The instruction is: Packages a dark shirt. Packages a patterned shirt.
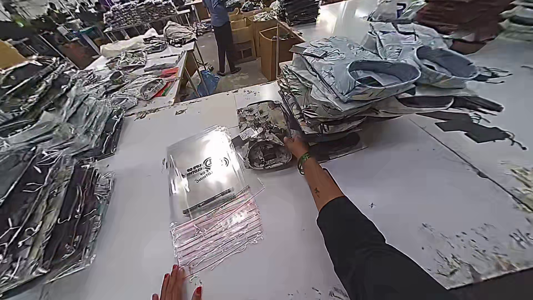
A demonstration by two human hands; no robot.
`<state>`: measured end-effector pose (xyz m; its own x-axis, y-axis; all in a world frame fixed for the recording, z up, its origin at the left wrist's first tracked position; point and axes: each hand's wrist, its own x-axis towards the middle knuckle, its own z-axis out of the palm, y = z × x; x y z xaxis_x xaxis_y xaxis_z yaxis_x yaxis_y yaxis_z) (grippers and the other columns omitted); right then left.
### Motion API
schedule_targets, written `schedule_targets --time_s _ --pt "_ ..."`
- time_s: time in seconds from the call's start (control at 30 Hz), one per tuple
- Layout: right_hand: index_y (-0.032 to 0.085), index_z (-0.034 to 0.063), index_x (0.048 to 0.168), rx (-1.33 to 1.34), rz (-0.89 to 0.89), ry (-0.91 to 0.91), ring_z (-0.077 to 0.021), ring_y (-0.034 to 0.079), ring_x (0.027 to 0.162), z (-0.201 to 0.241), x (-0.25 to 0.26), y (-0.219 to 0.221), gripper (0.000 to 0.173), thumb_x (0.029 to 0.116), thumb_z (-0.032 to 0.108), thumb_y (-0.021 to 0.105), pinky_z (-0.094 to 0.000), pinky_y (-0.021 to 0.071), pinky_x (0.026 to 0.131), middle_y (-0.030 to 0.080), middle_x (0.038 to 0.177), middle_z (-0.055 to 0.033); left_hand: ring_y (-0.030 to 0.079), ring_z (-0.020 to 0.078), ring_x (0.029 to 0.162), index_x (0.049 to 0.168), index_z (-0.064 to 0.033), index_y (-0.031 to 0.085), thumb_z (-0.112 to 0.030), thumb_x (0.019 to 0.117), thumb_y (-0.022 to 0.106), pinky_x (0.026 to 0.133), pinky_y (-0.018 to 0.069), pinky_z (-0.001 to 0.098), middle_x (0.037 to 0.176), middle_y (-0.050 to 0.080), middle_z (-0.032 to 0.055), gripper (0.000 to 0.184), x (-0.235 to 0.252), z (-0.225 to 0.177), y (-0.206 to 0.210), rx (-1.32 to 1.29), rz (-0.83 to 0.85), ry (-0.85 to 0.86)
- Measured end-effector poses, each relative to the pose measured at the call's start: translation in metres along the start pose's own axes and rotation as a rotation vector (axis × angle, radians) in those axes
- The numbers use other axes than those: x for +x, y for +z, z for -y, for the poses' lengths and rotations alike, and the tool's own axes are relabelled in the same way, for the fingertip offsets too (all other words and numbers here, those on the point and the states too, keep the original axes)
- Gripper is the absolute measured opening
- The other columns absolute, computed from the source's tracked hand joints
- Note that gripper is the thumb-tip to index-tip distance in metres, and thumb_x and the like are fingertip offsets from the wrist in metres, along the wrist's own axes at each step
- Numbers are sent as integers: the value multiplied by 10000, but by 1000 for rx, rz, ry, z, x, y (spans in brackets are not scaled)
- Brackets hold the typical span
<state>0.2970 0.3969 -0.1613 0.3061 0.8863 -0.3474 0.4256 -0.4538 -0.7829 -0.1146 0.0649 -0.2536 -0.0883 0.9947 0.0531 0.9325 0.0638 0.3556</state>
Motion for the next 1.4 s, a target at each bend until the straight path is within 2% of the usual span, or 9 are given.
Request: schedule_targets --time_s 0.23,0.33,0.7,0.87,0.97,1.07,1.2,1.27,1.4 --pt "475 -75 1401 406 73 -38 -318 574 1081 7 21 12 551 973 184 706 -447 475 936 575 1281 -276 304 552 1462 1440 120 471 -510 986 443 1143 105 766 1541 417 315 777 1 2 1 -6 -10 -9" --pt "411 -37 1459 417 48 -66 -363 571 1138 10 23 22 578 985 154 682 -493 480 953 536 1352 -293 310 556 1458 1440 117 474 -507 987 449 1137 109 775 1546 410 315 772 -2 1 1 -24 -22 -8" --pt "672 12 1174 -549 41 -931 -416 662 948 129 -154 -75 223 978 118 674 -641 480 823 689 996 -234 394 522 1429 1467 38 503 -636 971 320 1114 216 760 1545 417 310 856 0 2 13 19 -191 27" --pt "768 74 1007 -913 254 -1215 -388 648 1020 159 -188 -84 118 890 64 751 -664 386 977 727 938 -140 440 523 1398 1419 -120 620 -530 1017 242 1038 202 837 1517 516 194 687 3 4 18 69 -190 133" --pt "789 65 1009 -1211 525 -1139 -480 584 1158 160 -202 -6 149 861 53 783 -786 228 1065 726 1031 -188 408 502 1430 1434 -129 607 -537 1020 242 1064 169 830 1535 507 160 686 3 6 17 41 -146 130" --pt "736 -21 1107 -1489 605 -906 -473 491 1324 126 -213 101 185 974 37 621 -748 120 1163 694 1187 -215 386 481 1452 1455 -140 586 -543 1021 227 1079 152 818 1558 482 148 693 2 8 16 39 -131 134" --pt "710 10 1221 -1248 570 -1009 -427 378 1453 67 -193 166 272 985 7 574 -737 -13 1190 636 1362 -176 406 491 1435 1448 -117 589 -556 1013 238 1068 178 820 1546 494 159 711 1 9 15 37 -130 153" --pt "658 77 1338 -947 541 -967 -363 318 1512 42 -198 151 337 1014 76 562 -715 18 1199 514 1525 -146 401 506 1432 1442 -92 590 -556 1009 253 1068 178 821 1541 495 174 718 0 11 14 12 -122 161" --pt "599 26 1393 -546 373 -635 -362 527 1347 -33 -217 63 399 1040 207 552 -560 348 1153 586 1416 -203 497 570 1310 1180 -19 741 -439 990 391 1028 297 779 1352 640 231 579 -1 4 10 -183 -266 144"
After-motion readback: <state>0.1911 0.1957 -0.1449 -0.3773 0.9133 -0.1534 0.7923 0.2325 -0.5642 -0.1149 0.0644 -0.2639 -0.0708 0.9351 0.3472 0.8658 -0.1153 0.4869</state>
